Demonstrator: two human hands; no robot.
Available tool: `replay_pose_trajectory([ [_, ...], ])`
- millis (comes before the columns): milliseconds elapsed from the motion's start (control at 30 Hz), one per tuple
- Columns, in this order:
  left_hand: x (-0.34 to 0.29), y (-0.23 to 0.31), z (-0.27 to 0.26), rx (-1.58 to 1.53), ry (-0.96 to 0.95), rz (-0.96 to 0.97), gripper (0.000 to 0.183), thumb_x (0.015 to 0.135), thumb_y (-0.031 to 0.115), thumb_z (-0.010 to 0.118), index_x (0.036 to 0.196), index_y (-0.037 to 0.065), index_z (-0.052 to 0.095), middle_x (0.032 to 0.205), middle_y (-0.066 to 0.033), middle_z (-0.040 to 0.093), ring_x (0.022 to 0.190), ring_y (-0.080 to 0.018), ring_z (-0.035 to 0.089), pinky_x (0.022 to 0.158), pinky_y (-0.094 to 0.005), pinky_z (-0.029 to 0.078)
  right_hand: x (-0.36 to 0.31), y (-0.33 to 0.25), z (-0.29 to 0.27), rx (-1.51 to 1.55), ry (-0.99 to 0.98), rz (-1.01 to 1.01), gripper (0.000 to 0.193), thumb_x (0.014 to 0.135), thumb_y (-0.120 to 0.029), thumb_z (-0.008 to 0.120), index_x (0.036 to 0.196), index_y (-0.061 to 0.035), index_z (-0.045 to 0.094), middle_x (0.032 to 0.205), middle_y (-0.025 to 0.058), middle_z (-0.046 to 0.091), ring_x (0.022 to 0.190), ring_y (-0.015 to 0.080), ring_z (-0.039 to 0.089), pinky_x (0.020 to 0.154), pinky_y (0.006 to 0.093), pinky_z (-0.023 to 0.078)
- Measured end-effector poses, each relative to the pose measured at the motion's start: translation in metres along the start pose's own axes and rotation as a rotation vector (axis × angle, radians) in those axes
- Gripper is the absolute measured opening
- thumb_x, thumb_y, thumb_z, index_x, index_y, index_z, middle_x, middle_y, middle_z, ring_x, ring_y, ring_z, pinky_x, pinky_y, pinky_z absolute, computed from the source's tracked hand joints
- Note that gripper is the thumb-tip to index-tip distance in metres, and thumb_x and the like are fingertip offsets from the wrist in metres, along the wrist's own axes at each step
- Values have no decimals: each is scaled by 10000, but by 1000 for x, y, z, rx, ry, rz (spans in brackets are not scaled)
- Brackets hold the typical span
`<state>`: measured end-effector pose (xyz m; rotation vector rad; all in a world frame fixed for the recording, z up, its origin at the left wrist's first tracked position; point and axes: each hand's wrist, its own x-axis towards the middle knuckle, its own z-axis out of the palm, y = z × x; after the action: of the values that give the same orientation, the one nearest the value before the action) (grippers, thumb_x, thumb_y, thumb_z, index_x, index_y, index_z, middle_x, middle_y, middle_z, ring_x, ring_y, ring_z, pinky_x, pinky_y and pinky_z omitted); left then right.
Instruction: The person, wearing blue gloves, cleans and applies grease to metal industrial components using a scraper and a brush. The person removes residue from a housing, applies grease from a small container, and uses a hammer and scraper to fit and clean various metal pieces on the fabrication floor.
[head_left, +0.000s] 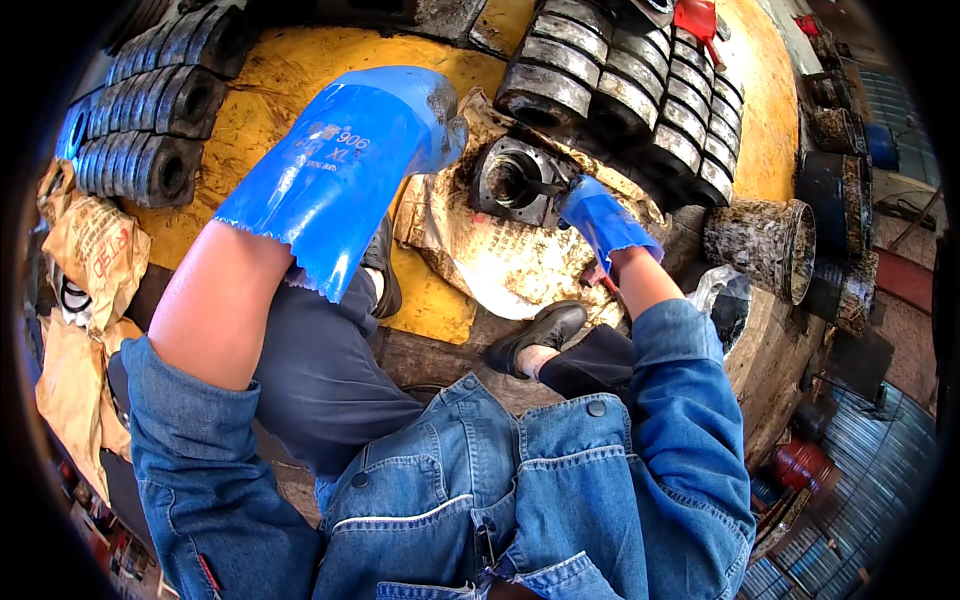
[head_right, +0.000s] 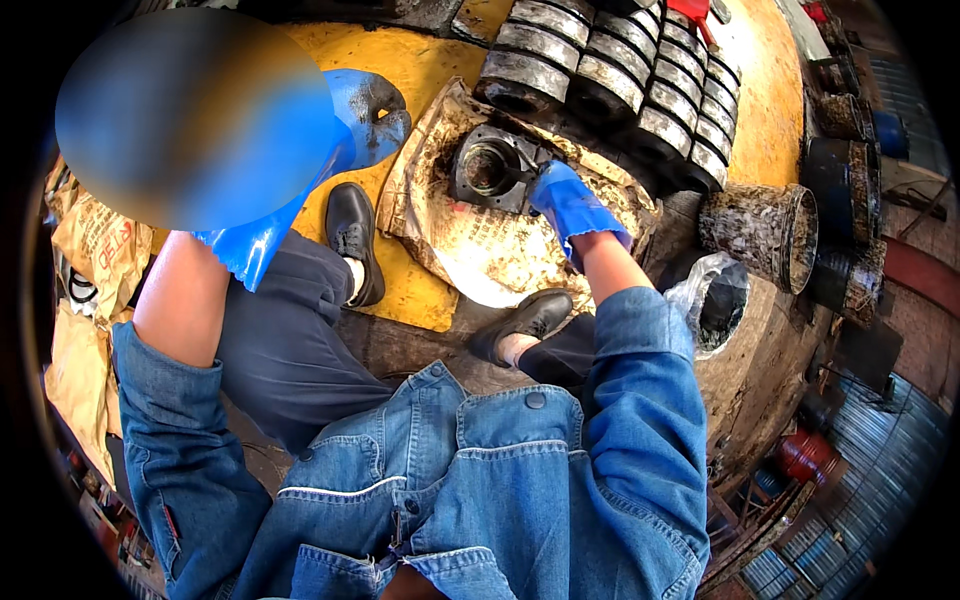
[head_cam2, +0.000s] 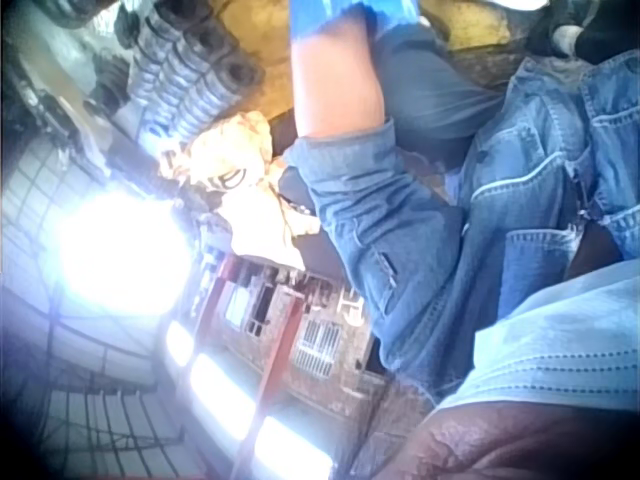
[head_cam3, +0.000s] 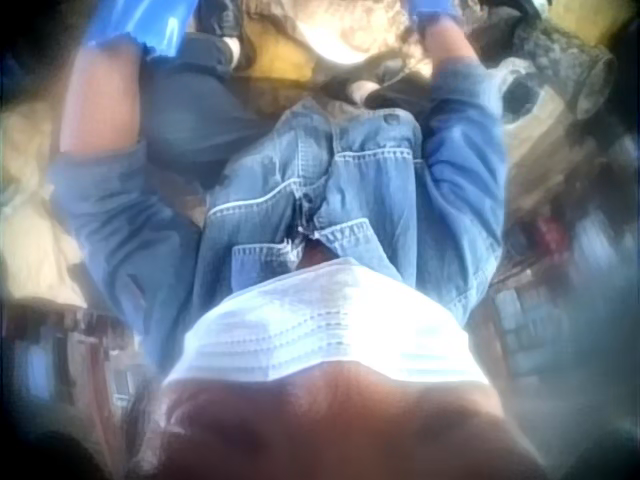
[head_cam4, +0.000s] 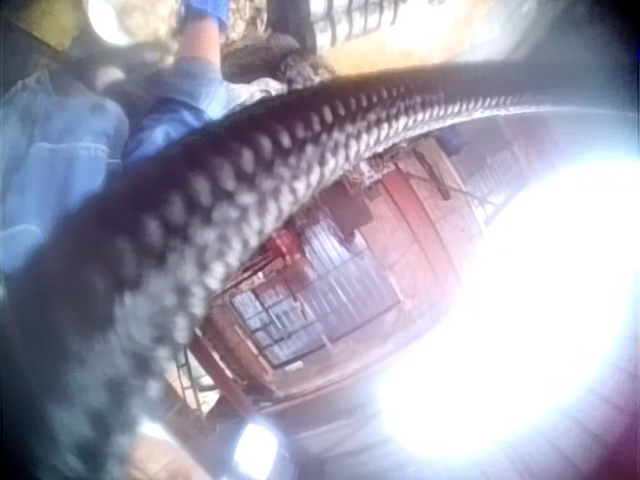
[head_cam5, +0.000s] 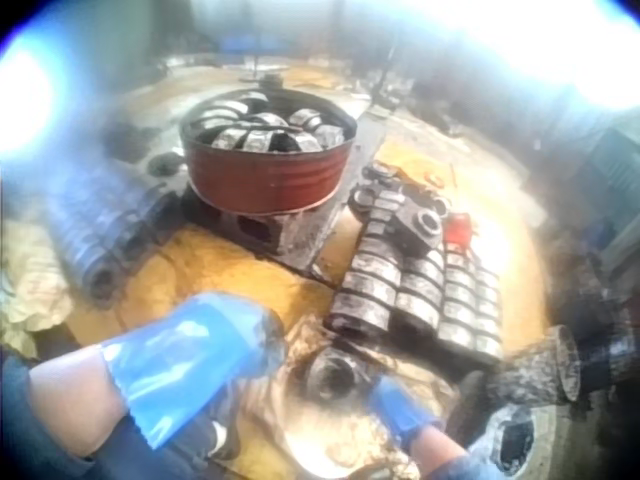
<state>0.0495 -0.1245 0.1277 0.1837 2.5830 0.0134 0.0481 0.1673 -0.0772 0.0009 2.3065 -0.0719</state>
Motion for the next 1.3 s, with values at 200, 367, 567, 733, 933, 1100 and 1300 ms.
replay_pose_trajectory([
  [200,14,27,-10,-5,23,100,280,865,338,551,1071,201,684,1059,-84,680,943,-315,645,789,-421,533,24,42,51,55,70,64,348,846,-288,620,1138,-102,657,1128,225,630,1064,383,596,882,373,504],
  [367,-1,13,-8,-6,11,53,272,864,331,553,1064,199,684,1057,-85,679,942,-315,644,784,-421,533,-54,-20,13,311,192,-214,198,881,-165,553,983,-53,680,919,231,654,854,403,635,695,402,506],
  [567,1,11,-9,-38,29,88,295,849,356,581,1034,157,694,1032,-109,682,910,-319,650,765,-421,537,-68,-18,25,-413,374,-471,110,882,-83,573,931,-36,660,732,166,629,674,261,640,601,345,495],
  [733,12,18,-3,-19,22,145,311,841,360,587,1053,156,686,1065,-115,673,930,-325,644,775,-427,532,-32,22,70,-8,374,-302,178,855,-81,532,928,-83,694,847,165,674,816,293,675,669,342,528],
  [933,3,12,-2,-29,9,91,302,847,353,561,1043,156,680,1049,-112,672,956,-337,630,793,-433,521,-90,-7,65,1632,79,109,186,896,-150,466,780,-74,590,619,46,503,498,197,467,453,344,387],
  [1100,7,15,-3,29,-13,36,299,848,346,555,1051,169,683,1067,-103,668,959,-336,628,804,-434,520,-24,14,115,2417,-568,595,240,890,-211,514,652,-176,508,465,-83,418,358,82,332,352,266,266],
  [1300,-1,11,-6,-8,150,82,303,844,346,563,1046,167,701,1035,-117,680,942,-333,641,805,-424,523,-87,128,51,2442,-626,155,218,910,-215,542,712,-138,586,574,-20,576,413,117,453,406,281,375],
])
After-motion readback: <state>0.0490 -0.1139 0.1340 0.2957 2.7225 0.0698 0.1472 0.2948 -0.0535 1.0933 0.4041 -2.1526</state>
